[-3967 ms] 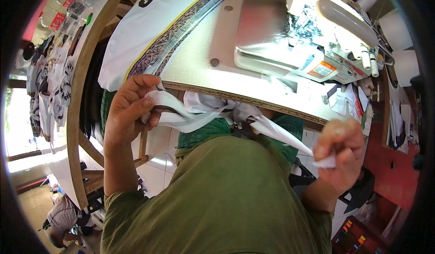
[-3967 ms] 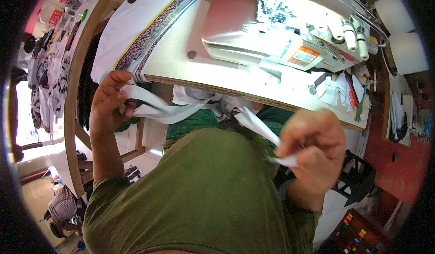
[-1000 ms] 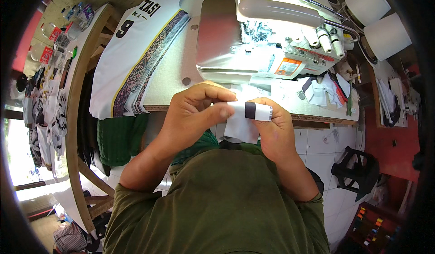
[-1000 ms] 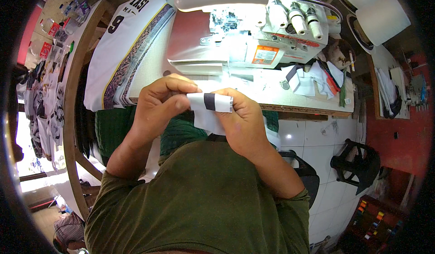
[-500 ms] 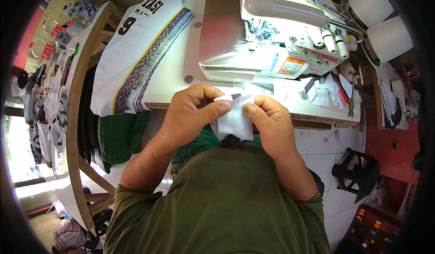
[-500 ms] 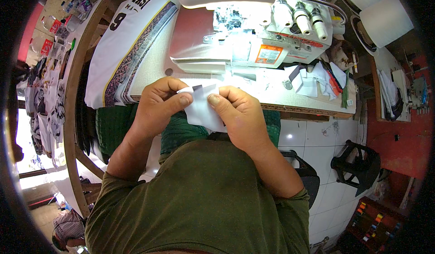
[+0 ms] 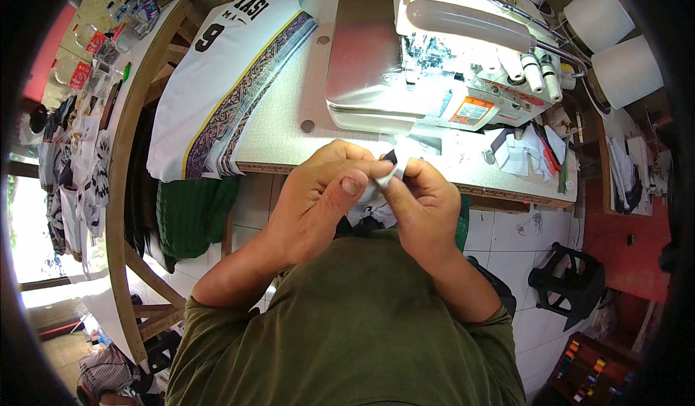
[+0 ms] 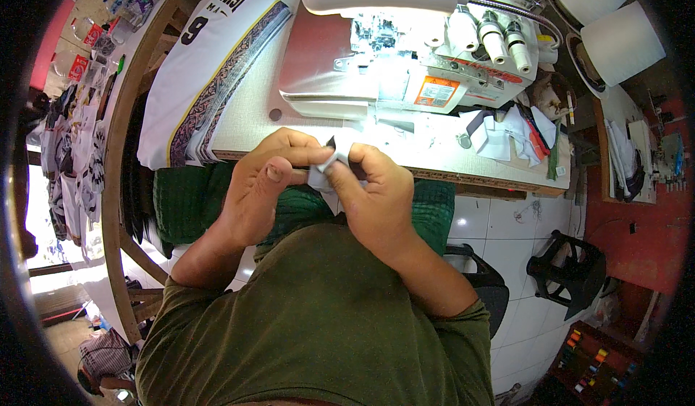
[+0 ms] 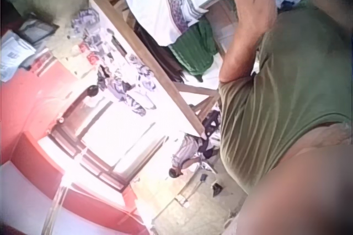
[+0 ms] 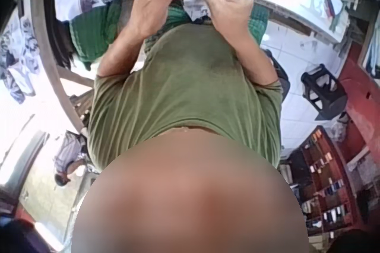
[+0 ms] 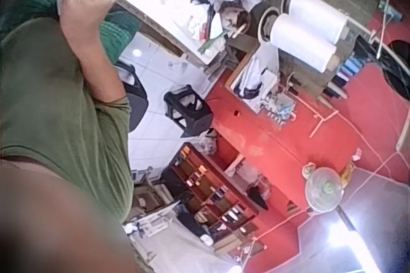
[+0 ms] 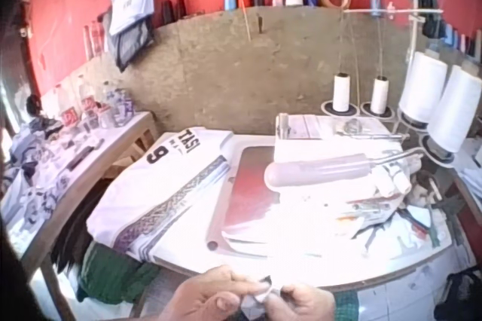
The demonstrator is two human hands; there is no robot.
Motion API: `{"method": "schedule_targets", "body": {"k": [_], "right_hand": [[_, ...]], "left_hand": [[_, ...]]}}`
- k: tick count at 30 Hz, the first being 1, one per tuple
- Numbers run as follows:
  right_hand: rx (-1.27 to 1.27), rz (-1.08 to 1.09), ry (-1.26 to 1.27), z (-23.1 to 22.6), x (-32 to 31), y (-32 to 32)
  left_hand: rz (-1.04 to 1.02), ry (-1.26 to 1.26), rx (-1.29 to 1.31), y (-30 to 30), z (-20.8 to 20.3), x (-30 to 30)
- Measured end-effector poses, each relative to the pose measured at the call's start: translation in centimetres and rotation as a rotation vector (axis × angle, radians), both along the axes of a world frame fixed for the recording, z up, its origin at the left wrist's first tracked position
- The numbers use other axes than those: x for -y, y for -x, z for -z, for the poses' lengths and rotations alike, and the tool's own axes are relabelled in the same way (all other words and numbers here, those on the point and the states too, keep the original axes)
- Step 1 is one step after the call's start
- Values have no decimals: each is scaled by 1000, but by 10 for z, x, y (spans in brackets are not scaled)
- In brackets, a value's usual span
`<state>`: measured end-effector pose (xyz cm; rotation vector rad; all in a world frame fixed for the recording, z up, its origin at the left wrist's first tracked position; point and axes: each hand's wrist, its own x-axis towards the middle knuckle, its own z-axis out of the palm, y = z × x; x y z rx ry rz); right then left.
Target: The person uses small scissors to trim excess fabric from a white jersey, repeatedly cutting small sections and inspecting the edges. The person then folds and aligns the trimmed fabric, preparing it for further handling.
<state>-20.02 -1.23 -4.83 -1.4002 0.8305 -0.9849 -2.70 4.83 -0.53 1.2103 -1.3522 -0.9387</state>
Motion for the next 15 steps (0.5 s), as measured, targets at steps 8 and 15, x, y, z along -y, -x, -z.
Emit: {"method": "schedule_targets", "body": {"k": [8,15], "right_hand": [[143,-239,-172,-9,9,9],[84,-235,-72,-7,6,3]], "left_hand": [[40,-150,1,-7,-11,12],[-70,-93,142,-13,-11,24]]}}
